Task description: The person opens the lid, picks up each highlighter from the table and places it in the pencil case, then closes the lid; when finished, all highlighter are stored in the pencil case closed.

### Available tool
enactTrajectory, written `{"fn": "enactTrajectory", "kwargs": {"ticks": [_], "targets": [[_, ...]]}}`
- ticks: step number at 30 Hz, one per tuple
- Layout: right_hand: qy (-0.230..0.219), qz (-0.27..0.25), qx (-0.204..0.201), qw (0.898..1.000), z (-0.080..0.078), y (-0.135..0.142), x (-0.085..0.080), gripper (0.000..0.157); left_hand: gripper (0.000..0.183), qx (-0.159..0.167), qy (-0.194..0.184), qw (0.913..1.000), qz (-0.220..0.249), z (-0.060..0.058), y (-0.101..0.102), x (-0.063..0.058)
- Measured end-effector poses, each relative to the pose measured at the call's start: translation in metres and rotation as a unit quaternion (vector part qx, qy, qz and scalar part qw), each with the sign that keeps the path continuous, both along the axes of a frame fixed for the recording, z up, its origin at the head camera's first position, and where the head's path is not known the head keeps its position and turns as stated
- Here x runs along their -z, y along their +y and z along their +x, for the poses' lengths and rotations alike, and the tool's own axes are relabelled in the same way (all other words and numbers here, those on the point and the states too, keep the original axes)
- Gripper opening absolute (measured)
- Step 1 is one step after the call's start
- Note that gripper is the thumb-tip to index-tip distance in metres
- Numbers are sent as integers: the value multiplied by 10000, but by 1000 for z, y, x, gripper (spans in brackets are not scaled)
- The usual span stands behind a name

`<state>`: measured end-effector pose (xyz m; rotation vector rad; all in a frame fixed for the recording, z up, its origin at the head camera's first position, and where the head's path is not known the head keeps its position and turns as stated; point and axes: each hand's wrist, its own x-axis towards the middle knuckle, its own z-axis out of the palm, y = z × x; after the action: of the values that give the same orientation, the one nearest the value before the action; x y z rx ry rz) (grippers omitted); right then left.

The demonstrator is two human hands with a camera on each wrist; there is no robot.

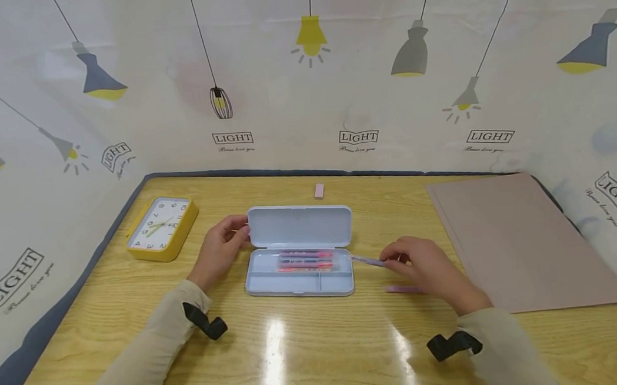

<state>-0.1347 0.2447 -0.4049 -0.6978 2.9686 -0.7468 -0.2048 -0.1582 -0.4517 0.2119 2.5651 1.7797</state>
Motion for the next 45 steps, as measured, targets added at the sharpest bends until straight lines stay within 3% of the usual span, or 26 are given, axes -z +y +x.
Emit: {"fn": "enactTrajectory", "kwargs": {"ticks": [9,20,33,45], "targets": [[-339,-171,-186,9991,-10,-36,-3,8,27,-18,-87,10000,-35,1,0,0],[-432,-445,-763,9952,-19,-84,4,9,27,2,-60,10000,-43,0,-1,0],[7,-100,-1139,9934,-20,-130,14,6,33,-2,-202,9997,126,0,-1,1],[256,345,-1387,9894,-13,-157,21,6,30,32,-41,10000,76,-1,-2,2]]}}
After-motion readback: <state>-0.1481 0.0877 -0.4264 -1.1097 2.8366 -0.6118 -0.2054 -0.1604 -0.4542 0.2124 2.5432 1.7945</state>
